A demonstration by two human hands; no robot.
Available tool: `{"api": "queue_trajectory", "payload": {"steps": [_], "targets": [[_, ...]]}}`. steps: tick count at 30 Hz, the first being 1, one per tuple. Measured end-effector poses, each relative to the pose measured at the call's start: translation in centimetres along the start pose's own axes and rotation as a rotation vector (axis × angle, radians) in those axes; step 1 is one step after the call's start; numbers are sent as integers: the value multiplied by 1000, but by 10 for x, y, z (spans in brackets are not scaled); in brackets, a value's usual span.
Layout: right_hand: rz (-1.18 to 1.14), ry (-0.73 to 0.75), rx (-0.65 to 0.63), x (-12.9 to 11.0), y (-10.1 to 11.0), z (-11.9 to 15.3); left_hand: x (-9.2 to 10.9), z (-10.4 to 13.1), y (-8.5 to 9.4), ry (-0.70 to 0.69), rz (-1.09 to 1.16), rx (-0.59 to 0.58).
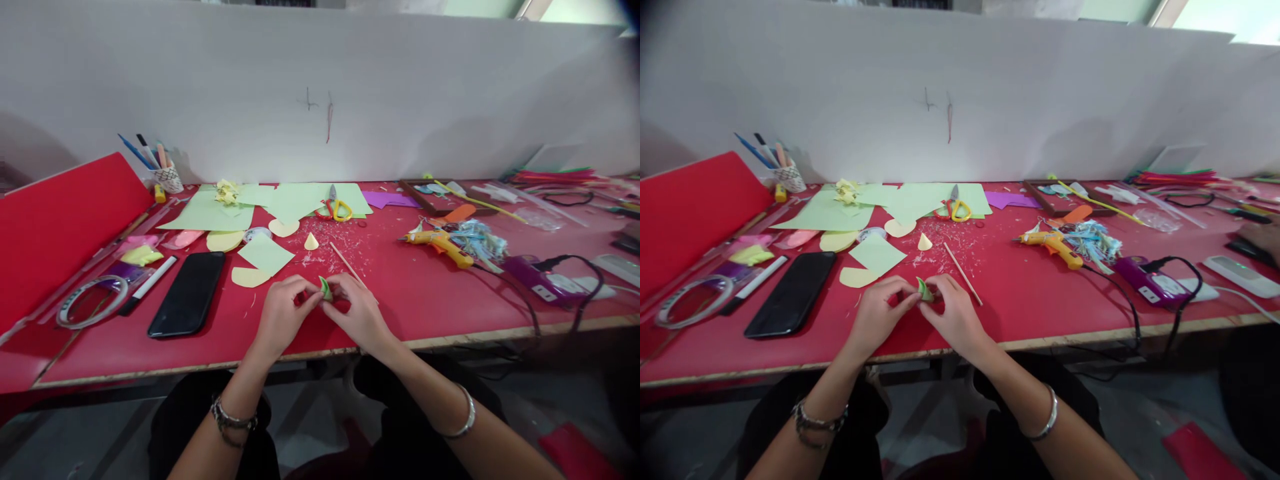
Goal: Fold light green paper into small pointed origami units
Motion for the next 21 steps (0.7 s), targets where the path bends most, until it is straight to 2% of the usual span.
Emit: {"api": "queue_trajectory", "payload": {"steps": [6,11,18,21], "targets": [[-138,-17,-83,1,-6,2,1,1,-1,40,-52,-40],[-301,-173,-104,12,-9,1,0,1,0,24,-90,-32],[-509,-267,-155,17,-12,-1,0,3,-3,65,10,-89],[-490,-279,-165,18,-12,0,-1,4,-5,74,34,-110]]}}
Point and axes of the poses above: each hand's wrist, its own z-axis away from the middle knuckle, its own y-axis out of the back of the hand, x = y × z, the point moved 6 cm from there along -z, towards the middle knuckle, and after that the axes turned 3 degrees about z, right-handed, at the moved point
